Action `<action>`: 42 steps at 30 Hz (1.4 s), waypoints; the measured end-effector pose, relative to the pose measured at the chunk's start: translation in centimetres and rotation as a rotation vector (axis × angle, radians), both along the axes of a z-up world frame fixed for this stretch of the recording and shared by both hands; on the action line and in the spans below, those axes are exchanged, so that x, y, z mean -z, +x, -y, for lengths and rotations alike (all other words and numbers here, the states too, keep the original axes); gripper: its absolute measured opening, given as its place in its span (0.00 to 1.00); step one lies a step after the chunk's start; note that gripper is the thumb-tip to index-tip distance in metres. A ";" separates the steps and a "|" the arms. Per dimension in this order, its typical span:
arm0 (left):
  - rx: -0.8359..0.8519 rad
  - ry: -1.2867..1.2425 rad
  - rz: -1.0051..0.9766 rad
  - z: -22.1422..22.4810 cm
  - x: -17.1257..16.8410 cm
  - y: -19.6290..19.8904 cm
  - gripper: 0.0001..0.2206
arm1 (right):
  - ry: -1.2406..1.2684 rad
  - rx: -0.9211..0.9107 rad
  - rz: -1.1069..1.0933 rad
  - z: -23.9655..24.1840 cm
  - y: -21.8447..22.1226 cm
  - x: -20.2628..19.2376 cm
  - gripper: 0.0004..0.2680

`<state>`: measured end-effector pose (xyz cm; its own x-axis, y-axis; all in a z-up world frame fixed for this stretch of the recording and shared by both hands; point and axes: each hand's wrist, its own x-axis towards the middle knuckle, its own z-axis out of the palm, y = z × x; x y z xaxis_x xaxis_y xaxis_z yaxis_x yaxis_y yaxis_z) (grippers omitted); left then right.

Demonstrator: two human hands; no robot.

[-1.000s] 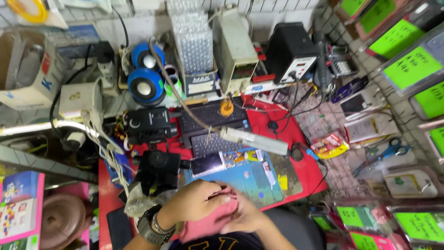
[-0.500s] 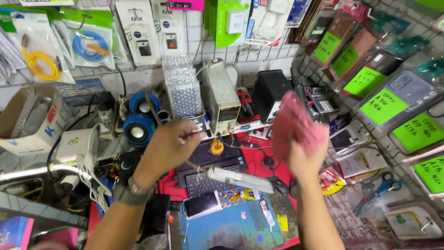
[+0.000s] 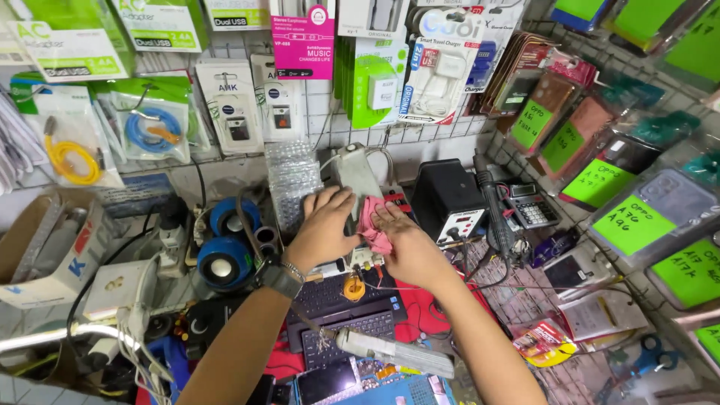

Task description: Unpacking replacement phone screens from bubble wrap packaging and wiping them with a cloth at a repair workbench.

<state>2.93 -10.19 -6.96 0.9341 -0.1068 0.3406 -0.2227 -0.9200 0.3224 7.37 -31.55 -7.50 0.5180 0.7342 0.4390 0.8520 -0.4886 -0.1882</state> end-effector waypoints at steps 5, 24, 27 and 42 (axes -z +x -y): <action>0.013 -0.028 -0.070 0.5 -2.0 -0.9 0.35 | -0.067 -0.022 -0.207 -2.6 3.0 -2.6 0.22; -0.015 -0.021 -0.139 0.3 -2.5 -1.1 0.34 | 0.003 -0.069 -0.510 -3.2 3.7 -6.8 0.13; -0.033 0.023 -0.067 0.4 -1.9 -0.8 0.34 | -0.019 -0.055 -0.551 -4.2 5.7 -5.6 0.13; -0.044 0.055 -0.067 0.1 0.0 0.2 0.37 | -0.004 -0.039 -0.585 -6.6 9.9 -2.8 0.08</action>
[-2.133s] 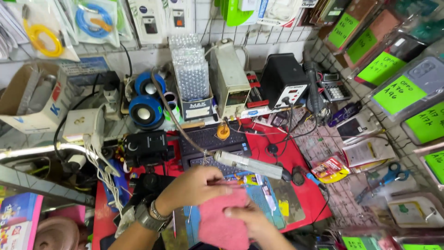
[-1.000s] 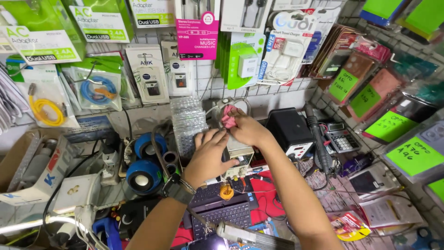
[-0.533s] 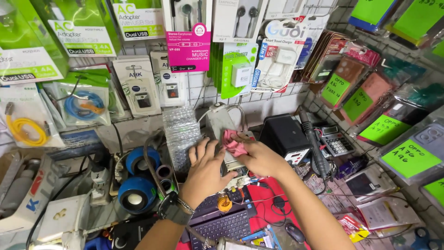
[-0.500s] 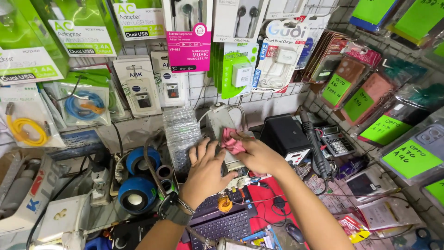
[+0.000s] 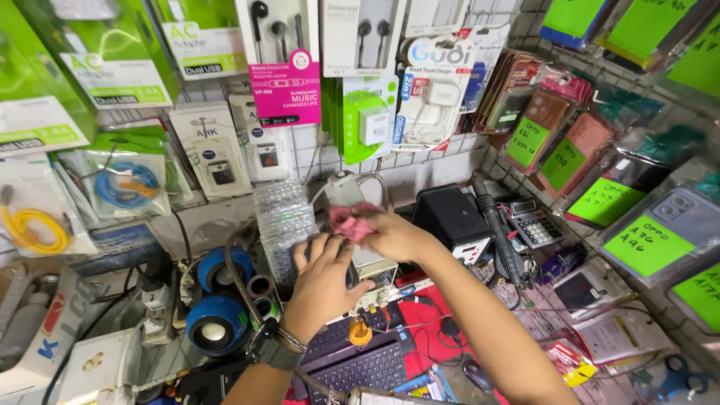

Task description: Unpacking replacement phone screens from bubble wrap packaging and wiping them with a cloth at a repair workbench.

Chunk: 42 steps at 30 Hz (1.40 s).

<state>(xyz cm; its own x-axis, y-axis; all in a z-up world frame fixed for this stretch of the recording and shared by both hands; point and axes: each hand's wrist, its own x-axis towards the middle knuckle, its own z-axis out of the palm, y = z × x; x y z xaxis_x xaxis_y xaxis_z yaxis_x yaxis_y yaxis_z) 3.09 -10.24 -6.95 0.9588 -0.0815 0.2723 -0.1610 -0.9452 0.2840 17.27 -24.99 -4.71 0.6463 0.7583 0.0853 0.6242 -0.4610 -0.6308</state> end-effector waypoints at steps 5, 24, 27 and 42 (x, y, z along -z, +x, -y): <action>0.003 -0.005 0.018 0.3 -0.6 -0.1 0.37 | -0.070 0.082 0.079 -1.0 3.1 0.3 0.10; -0.014 0.024 -0.047 0.5 -1.2 -0.3 0.37 | 0.438 0.309 -0.401 1.6 -0.4 1.8 0.06; -0.023 -0.017 -0.063 0.9 -1.8 -0.6 0.36 | 0.549 0.493 -0.537 0.3 0.9 2.4 0.07; -0.082 -0.007 -0.034 0.4 -0.6 0.0 0.39 | 1.011 0.670 -1.156 5.5 -2.7 8.8 0.13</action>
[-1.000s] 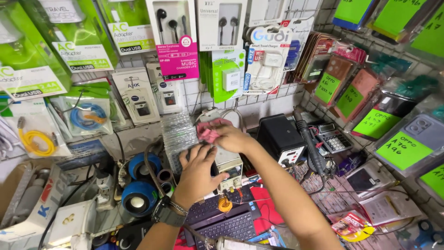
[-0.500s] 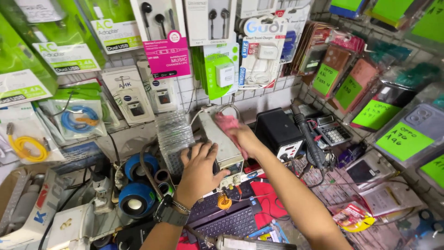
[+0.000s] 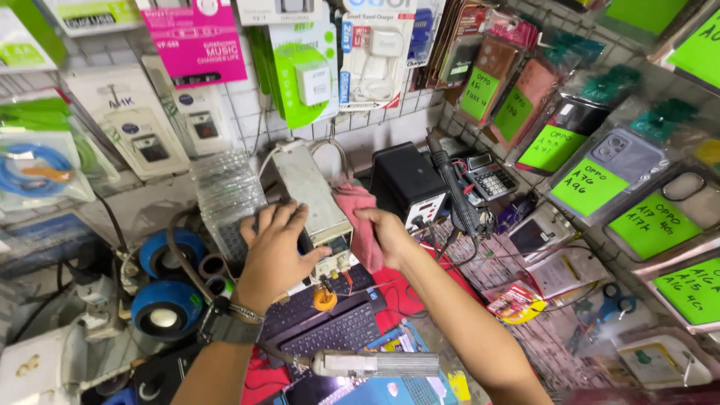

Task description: Unpacking replacement phone screens from bubble wrap packaging and wiping them with a cloth at a repair workbench.

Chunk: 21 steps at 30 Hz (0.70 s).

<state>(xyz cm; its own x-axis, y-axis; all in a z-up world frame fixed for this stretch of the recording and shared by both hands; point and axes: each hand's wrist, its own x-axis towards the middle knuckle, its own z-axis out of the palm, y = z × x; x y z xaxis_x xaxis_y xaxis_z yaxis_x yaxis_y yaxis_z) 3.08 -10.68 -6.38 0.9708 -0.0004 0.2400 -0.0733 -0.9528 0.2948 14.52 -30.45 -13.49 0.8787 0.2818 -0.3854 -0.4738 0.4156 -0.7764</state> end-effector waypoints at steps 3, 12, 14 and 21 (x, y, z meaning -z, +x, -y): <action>0.016 0.036 0.027 -0.3 0.3 0.2 0.38 | -0.146 -0.022 0.183 2.0 -4.6 -1.6 0.12; 0.148 0.145 -0.106 -3.5 -1.2 3.2 0.24 | -1.250 -0.059 1.927 -1.0 -11.0 -2.4 0.23; 0.140 0.150 -0.127 -4.0 1.3 7.1 0.24 | -1.350 -0.138 2.000 -2.3 -10.6 -1.6 0.24; 0.054 -0.098 -0.229 -0.4 -7.6 3.1 0.24 | -1.888 -0.480 1.973 -7.1 -8.9 -3.1 0.19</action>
<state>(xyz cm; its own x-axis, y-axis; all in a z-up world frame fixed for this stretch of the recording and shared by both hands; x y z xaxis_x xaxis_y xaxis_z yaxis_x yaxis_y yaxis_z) 6.22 -10.27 1.20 0.9990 -0.0416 0.0158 -0.0444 -0.9153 0.4002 5.61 -23.34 -10.38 0.4007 0.8879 0.2258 0.7566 -0.4597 0.4649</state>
